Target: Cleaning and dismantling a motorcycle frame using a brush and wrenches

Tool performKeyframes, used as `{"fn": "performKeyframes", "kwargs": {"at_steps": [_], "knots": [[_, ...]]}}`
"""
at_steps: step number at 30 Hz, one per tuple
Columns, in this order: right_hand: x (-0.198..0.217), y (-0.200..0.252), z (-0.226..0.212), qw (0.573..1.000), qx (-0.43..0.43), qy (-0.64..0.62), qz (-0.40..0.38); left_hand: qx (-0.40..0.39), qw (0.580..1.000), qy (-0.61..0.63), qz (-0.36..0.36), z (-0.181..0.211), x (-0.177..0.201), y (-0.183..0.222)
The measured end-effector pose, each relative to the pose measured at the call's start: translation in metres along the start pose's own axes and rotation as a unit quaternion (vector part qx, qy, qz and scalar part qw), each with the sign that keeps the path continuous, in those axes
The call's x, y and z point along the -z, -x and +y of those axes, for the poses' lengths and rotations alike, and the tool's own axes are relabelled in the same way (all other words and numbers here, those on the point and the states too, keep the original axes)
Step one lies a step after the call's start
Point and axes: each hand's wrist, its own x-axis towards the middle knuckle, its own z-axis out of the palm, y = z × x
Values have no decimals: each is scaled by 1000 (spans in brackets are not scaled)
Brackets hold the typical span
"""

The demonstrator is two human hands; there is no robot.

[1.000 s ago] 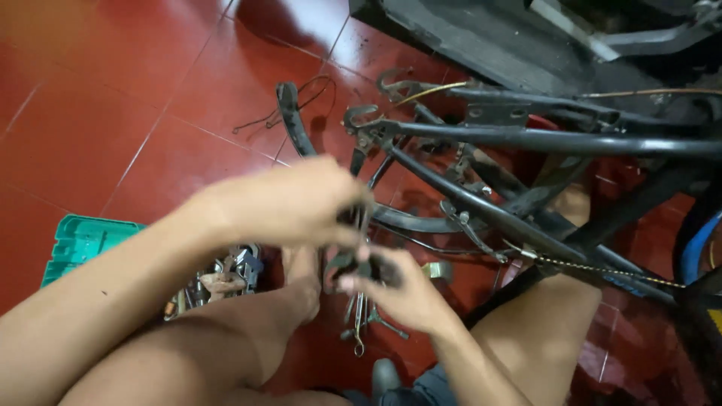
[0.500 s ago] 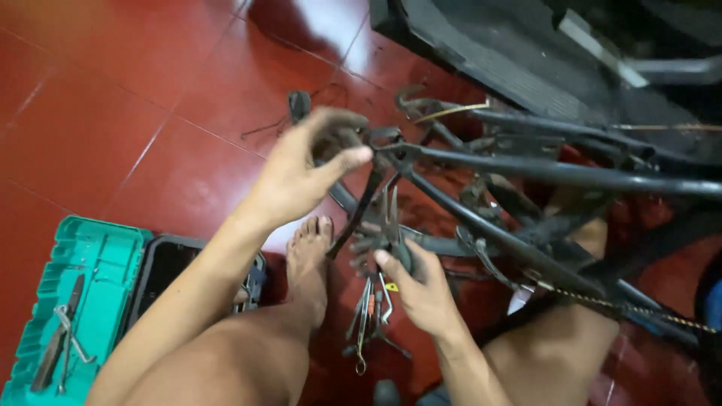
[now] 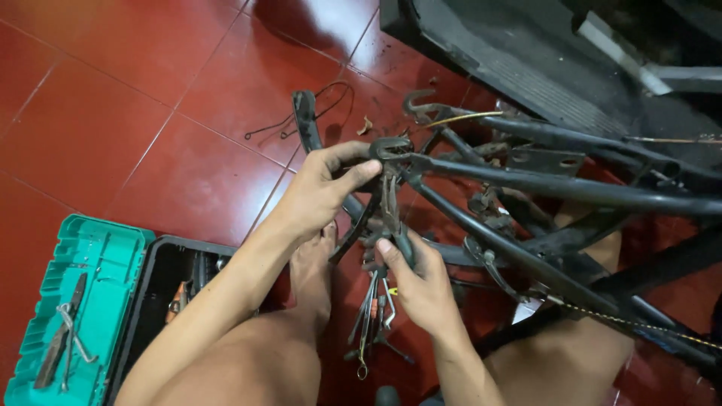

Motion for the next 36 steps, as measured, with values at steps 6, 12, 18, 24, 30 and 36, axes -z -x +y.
{"fn": "performKeyframes", "kwargs": {"at_steps": [6,12,18,24,30,36], "knots": [[12,1,-14,1000,-6,26,-2,-8,1000,-4,-9,5,2,-1],[10,6,2,998,-32,49,-6,-57,982,-166,-66,39,11,9],[0,15,3,996,15,79,24,0,951,-302,-71,48,16,25],[-15,17,-4,989,27,116,85,38,960,-248,-124,57,4,29],[-13,17,-8,987,65,112,91,21,952,-278,-126,56,7,28],[-12,14,-9,986,64,131,81,11,951,-285,-119,58,7,29]]}}
